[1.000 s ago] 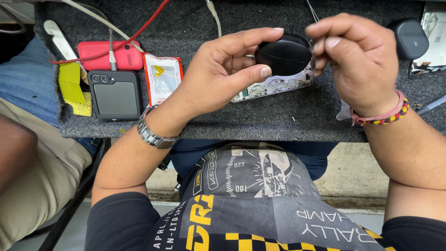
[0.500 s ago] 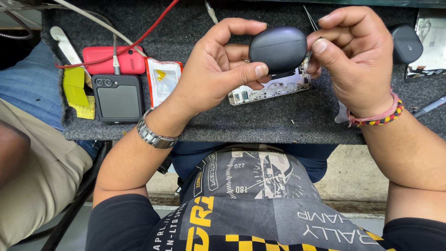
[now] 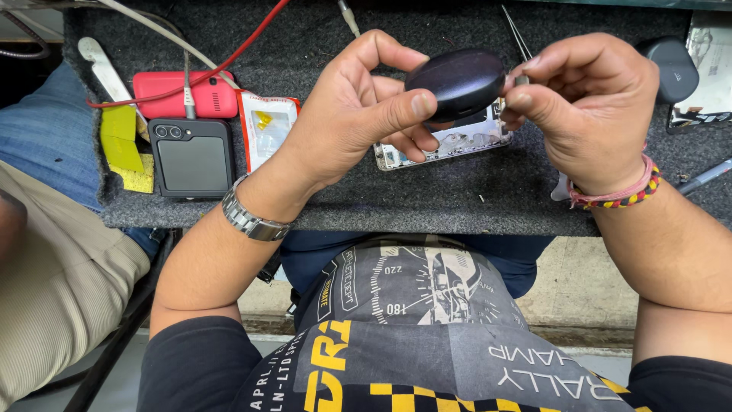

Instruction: The person first pries at the edge of a disassembled phone on the bench using a metal tool, then picks up a black wireless earbud charging case, opens its lid, and pries the case shell apart. They work the casing open with a tool and tweezers and pull out the green internal circuit board, holding it up as the clip ends.

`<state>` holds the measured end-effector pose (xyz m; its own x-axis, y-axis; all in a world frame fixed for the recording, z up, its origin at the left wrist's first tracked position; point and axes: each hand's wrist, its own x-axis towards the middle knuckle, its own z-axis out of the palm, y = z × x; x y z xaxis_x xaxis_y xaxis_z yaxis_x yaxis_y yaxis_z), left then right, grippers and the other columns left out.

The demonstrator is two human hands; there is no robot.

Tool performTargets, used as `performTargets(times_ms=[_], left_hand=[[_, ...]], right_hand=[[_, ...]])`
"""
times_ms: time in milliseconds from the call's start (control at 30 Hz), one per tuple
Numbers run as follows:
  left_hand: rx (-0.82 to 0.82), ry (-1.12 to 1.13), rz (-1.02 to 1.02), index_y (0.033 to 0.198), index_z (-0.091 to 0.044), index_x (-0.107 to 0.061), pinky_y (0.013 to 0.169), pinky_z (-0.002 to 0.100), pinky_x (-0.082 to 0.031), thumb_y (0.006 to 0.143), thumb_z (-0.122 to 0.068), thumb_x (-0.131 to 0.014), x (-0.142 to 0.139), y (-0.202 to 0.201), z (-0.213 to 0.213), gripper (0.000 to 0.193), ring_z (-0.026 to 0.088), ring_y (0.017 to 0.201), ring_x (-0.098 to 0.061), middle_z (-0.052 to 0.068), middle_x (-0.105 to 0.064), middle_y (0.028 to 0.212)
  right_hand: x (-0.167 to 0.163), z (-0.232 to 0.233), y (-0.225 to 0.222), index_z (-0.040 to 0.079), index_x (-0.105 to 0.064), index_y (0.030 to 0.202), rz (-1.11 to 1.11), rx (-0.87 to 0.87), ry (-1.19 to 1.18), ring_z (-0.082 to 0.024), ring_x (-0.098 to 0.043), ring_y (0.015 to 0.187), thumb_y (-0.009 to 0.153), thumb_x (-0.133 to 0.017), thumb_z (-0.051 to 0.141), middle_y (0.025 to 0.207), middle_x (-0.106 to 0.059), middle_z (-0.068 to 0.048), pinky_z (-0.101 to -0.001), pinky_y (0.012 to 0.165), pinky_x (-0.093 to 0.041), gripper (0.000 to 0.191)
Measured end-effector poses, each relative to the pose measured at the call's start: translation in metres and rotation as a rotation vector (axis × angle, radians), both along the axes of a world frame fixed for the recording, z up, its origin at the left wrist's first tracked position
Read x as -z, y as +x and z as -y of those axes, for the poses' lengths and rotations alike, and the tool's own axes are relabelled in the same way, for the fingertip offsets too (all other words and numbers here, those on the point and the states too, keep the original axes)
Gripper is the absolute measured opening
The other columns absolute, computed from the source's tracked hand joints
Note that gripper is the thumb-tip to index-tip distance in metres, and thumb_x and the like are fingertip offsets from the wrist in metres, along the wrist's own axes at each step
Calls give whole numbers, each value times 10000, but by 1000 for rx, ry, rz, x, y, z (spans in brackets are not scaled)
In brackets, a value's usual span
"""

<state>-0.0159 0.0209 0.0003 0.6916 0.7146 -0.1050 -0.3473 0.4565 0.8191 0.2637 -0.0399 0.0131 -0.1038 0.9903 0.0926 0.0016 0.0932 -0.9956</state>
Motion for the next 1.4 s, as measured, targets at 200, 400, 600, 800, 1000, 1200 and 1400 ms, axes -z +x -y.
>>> performTargets(times_ms=[200,400,600,800,1000,1200,1400], left_hand=[[26,-7,22,1237,-2,-472,688,338,-675,1017,-216,-747,1,1,-1,412,242,841,-781,235,-758,1004],[63,-44,-15,1213,-15,-487,656,315,-660,1035,-274,-703,2,1,0,381,232,812,-784,241,-759,990],[94,-63,7,1204,-32,-488,656,310,-654,1040,-285,-697,4,1,0,367,228,812,-783,244,-760,993],[123,-48,17,1212,-35,-489,674,312,-656,1045,-292,-703,5,0,0,373,235,826,-786,248,-761,998],[149,-49,21,1230,-53,-479,687,315,-653,1041,-268,-712,3,-2,-1,370,231,843,-782,233,-765,1022],[90,27,29,1535,-62,-439,810,308,-659,1078,-132,-714,-1,-2,0,539,199,991,-760,175,-710,1248],[35,158,-54,1591,-71,-417,844,273,-641,1082,-45,-692,1,-2,1,579,130,1021,-723,114,-683,1264]], right_hand=[[-1,1,0,-20,-628,1075,31,-7,39,-106,-711,828,1004,-833,71,1010,-707,-116,-219,739,-608,235],[-1,1,2,-6,-647,1078,88,-15,45,-87,-694,833,964,-843,78,1009,-695,-96,-193,732,-589,242],[1,2,2,-5,-653,1048,116,-16,89,-84,-681,856,961,-864,46,1018,-695,-97,-185,749,-574,235],[-1,4,1,12,-659,1075,118,-16,96,-83,-678,830,933,-857,52,1006,-688,-90,-175,730,-564,247],[-2,7,3,3,-665,1078,125,-30,103,-85,-669,819,927,-860,44,1008,-683,-95,-174,716,-553,250],[-2,6,3,-6,-644,1076,151,-62,98,-87,-661,868,962,-841,31,1031,-683,-101,-183,767,-546,230],[-10,3,-6,-13,-618,1091,153,-21,9,-103,-665,847,975,-776,1,1018,-676,-111,-213,758,-552,197]])
